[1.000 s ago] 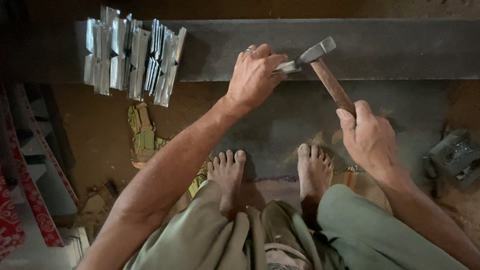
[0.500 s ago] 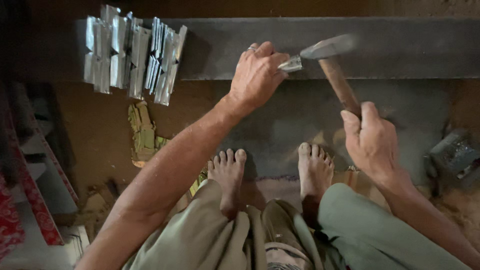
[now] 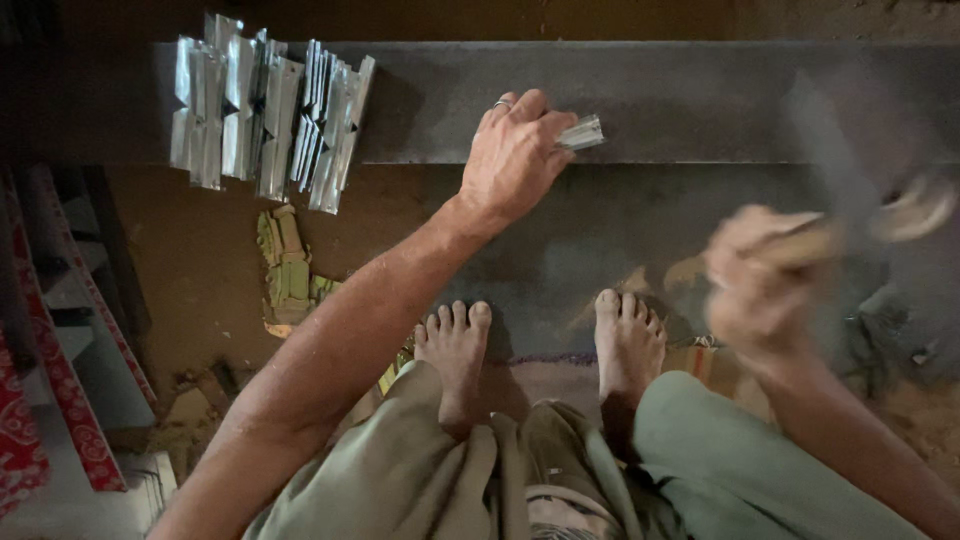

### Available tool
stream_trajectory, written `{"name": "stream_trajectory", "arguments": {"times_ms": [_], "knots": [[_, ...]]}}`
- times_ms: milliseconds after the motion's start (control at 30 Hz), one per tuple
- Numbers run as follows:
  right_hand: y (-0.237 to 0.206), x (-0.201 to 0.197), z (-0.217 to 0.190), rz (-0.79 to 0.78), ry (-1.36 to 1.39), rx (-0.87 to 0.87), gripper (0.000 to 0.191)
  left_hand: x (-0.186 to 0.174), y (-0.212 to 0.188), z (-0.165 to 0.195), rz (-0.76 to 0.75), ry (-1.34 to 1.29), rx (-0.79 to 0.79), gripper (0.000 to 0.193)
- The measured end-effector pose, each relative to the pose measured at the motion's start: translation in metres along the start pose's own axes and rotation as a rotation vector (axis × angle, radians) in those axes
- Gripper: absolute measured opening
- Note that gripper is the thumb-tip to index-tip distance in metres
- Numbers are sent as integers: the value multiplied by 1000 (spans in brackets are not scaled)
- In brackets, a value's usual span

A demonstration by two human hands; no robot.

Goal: The person bends small metal strips into L-shaped pieces using a hammer and a metal bar. They repeatedly pick up a strip, position it on the bar, strike it with the hammer, and place the finished piece aside.

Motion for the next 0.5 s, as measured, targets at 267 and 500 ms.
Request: {"name": "stream_trajectory", "arguments": {"times_ms": [267, 500], "knots": [[-93, 9, 121, -244, 203, 1041, 36, -25, 2, -27, 35, 194, -6, 54], [-104, -78, 57, -475, -759, 546, 33, -137, -105, -14, -481, 165, -460, 43]]}}
Point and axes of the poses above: each hand's wrist, its own y-axis towards the middle knuckle, its own x-axis out of the palm, z = x × y, the point moved 3 cm from there along y, towards the middle knuckle, and after that the axes turned 14 degrees about z, right-handed, at the moved point
